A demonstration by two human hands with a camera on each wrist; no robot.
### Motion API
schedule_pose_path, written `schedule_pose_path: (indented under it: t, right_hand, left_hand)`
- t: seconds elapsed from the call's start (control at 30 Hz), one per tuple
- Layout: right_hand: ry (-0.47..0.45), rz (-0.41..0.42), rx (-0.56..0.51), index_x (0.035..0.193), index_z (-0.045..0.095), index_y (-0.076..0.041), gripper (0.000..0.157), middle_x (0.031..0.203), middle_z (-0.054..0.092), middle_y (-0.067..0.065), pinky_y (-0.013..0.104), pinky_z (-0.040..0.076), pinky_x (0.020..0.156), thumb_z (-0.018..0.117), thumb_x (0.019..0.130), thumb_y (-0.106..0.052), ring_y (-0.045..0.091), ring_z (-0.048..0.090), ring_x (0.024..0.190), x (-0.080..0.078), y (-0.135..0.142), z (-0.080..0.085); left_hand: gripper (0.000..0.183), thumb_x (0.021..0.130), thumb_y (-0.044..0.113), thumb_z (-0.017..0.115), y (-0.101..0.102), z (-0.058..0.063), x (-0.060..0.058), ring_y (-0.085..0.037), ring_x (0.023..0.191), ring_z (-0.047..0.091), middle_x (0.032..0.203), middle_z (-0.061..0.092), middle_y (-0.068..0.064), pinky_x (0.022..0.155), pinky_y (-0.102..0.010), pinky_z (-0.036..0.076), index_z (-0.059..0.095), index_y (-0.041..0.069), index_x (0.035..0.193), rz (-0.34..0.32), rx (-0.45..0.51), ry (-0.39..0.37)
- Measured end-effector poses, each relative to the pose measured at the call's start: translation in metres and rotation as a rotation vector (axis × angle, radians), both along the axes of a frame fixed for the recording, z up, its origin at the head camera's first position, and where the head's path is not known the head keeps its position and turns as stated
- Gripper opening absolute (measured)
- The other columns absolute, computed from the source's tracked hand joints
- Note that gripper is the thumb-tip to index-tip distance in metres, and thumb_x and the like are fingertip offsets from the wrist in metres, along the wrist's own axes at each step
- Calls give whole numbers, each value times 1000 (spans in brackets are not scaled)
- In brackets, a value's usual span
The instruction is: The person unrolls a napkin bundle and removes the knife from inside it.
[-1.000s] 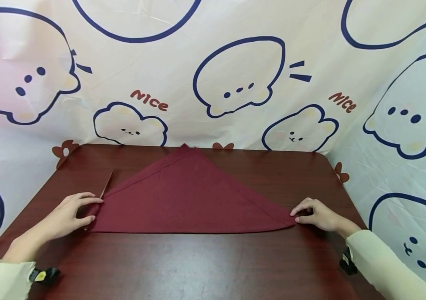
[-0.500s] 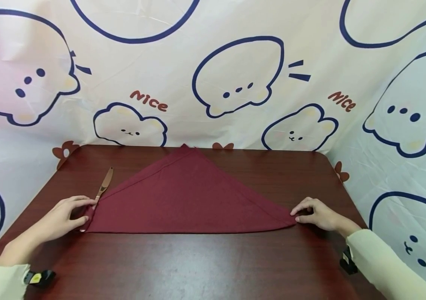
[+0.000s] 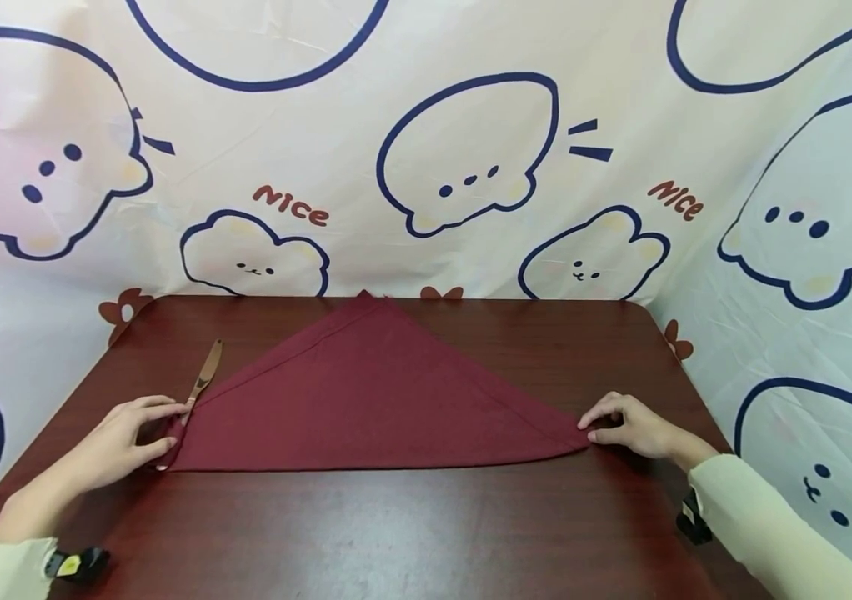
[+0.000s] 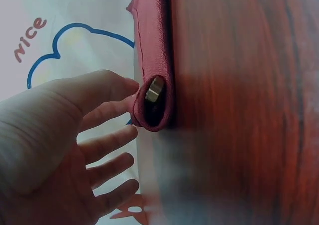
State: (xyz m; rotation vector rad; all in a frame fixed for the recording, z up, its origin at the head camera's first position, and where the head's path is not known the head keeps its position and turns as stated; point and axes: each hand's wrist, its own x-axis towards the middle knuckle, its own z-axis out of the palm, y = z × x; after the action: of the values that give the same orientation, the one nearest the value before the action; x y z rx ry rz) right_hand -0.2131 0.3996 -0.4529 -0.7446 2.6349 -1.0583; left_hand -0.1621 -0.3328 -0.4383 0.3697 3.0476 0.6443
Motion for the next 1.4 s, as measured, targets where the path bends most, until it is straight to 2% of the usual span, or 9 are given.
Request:
schedule_pose_path:
  t: [0.23, 0.47, 0.73, 1.07, 1.4]
  right_hand:
    - [-4, 3, 16, 100, 78, -12, 12, 95, 66, 5, 25, 42, 72, 76, 88, -10, 4, 52, 89, -1, 0, 1]
    - [-12, 1, 18, 101, 78, -11, 12, 97, 65, 4, 23, 43, 74, 76, 89, -10, 2, 52, 91, -1, 1, 1]
    - [-42, -24, 20, 101, 78, -12, 12, 95, 65, 5, 25, 38, 69, 77, 89, -13, 5, 49, 86, -3, 0, 0]
    - [-26, -12, -1, 101, 78, -12, 12, 95, 65, 5, 26, 37, 68, 76, 88, -11, 7, 48, 85, -3, 1, -2]
    - [-39, -23, 9, 101, 78, -13, 12, 95, 64, -1, 25, 37, 69, 76, 89, -13, 7, 49, 85, -4, 2, -2]
  left_hand:
    - [52, 87, 21, 78, 7, 5, 2, -52, 127, 40, 135, 53, -29, 96, -75, 37, 63, 2, 132, 10, -35, -3]
    - [53, 85, 24, 80, 14, 11, 1, -51, 126, 41, 136, 52, -29, 95, -76, 38, 64, 5, 131, 5, -46, -30]
    - [58, 81, 23, 83, 15, 4, 1, -53, 125, 41, 138, 50, -30, 95, -76, 38, 65, 5, 132, -10, -82, -64]
    - [50, 80, 17, 83, 10, 1, -1, -52, 124, 41, 135, 52, -30, 96, -73, 39, 69, -1, 124, -22, -83, -37]
    - [48, 80, 15, 81, 8, 0, -1, -52, 124, 41, 135, 52, -30, 95, -72, 40, 70, -3, 123, 2, -78, -45]
